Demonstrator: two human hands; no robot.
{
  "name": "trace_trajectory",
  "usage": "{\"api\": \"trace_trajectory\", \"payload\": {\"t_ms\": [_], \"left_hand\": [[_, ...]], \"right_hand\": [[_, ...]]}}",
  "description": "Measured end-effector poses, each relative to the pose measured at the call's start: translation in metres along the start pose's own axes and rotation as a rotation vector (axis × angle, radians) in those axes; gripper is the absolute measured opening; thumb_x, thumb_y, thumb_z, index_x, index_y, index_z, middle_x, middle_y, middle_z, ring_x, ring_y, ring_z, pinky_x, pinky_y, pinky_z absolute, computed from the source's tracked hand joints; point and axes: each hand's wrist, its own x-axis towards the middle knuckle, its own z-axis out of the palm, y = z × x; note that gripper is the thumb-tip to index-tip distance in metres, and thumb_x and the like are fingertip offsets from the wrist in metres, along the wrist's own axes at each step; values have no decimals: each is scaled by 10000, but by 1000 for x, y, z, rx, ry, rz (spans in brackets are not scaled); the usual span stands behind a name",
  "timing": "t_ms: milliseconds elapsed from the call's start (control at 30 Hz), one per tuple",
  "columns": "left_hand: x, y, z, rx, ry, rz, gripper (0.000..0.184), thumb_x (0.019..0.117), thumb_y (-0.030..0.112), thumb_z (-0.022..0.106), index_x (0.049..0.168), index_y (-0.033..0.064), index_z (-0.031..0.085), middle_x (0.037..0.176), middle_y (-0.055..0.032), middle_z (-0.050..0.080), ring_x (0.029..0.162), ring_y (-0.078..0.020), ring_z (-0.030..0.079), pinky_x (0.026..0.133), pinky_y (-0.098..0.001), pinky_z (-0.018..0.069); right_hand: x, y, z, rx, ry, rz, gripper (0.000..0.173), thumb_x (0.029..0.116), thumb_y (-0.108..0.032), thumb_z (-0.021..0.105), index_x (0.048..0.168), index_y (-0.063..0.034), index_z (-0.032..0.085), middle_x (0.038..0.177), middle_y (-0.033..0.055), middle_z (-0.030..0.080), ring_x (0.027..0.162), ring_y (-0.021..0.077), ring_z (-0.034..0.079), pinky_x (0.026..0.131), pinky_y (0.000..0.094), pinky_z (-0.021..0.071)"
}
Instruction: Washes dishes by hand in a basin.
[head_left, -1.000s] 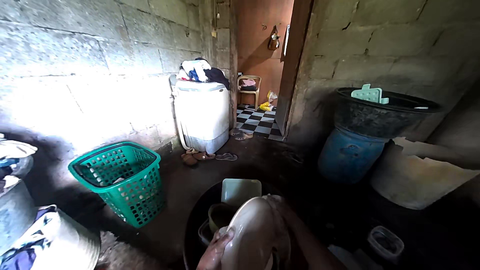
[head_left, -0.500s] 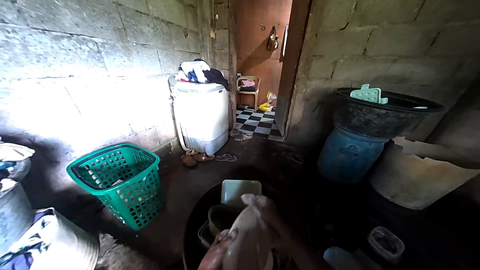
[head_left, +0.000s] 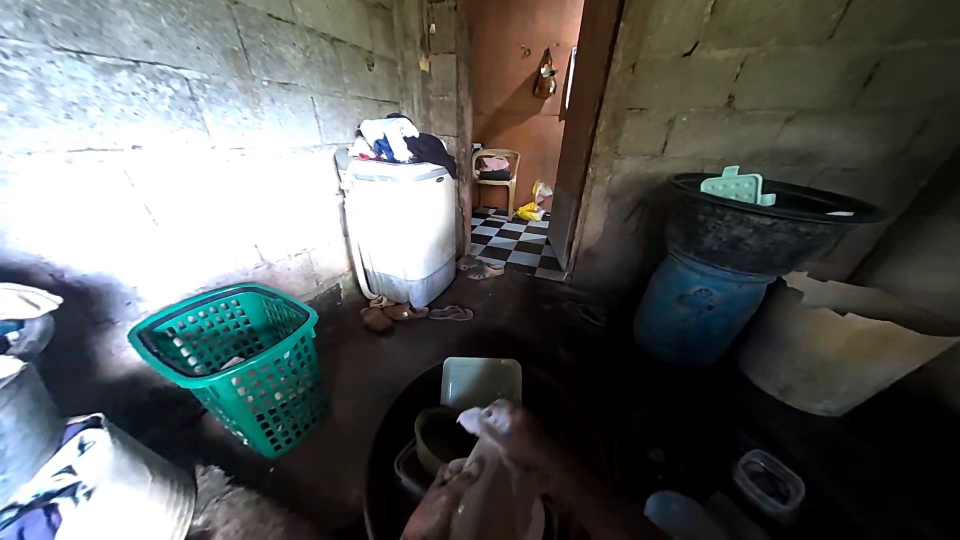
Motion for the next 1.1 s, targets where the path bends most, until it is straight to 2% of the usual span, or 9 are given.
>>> {"api": "trace_trajectory", "payload": {"t_ms": [200,333,400,467,533,633,833,967,1100], "left_hand": [[-10,8,-16,-112,-80,209,147,940,209,600,1018,95,647,837,-1,738,774,-94,716,753,-303,613],[-1,4,-21,-35,-122,151,184,973,208,553,1046,76,657,870,-7,738,803,-95,713,775,-312,609],[-3,3,-10,53,-132,49,226,1052,147,499,1209,10,585,966,-37,690,869,-104,675,828,-330,581],[6,-9,-2,61,-137,20,198,1046,138,502,1181,25,590,934,-25,702,842,-100,684,800,-331,592],[6,-10,0,30,-94,4,240,1051,131,520,1246,-6,548,988,-68,677,878,-126,665,827,-349,574],[-3,2,-6,-14,-40,111,157,1007,142,553,1092,38,633,891,-30,716,817,-105,693,781,-320,597],[-7,9,-27,-158,-97,269,146,937,235,590,952,126,685,835,-3,750,775,-97,724,752,-308,617],[0,6,-23,37,-128,84,210,1034,163,479,1147,44,610,907,-4,715,826,-81,694,788,-305,599],[1,3,-1,66,-64,-26,297,1046,139,543,1295,-19,514,1021,-80,665,900,-119,655,838,-337,564]], "right_hand": [[5,65,-38,431,152,347,313,1092,-212,483,1153,24,679,1045,108,685,939,108,624,889,300,516],[4,35,-44,101,-9,232,343,1086,-176,495,1236,80,666,1257,247,668,1213,286,618,1104,412,436],[2,6,-28,-95,-132,97,325,1055,-192,545,1203,60,687,1224,254,681,1203,352,631,1087,495,456],[-3,-21,-6,-266,-231,24,343,1059,-240,527,1208,26,684,1236,237,680,1214,380,631,1058,555,470],[-5,-27,0,-155,-181,53,375,1059,-274,539,1241,22,679,1262,218,680,1238,343,626,1089,522,455],[7,15,-11,268,107,121,317,1027,-228,604,1195,16,717,1194,156,731,1151,214,680,1070,398,509],[6,75,-44,286,117,382,366,1106,-174,452,1301,85,623,1316,250,634,1237,270,593,1104,396,424],[3,15,-34,-36,-54,233,358,1071,-218,531,1277,47,654,1299,247,653,1264,341,600,1125,478,431],[-7,-35,4,-294,-118,60,394,1061,-289,522,1239,23,684,1240,229,695,1219,376,641,1063,551,466]]}}
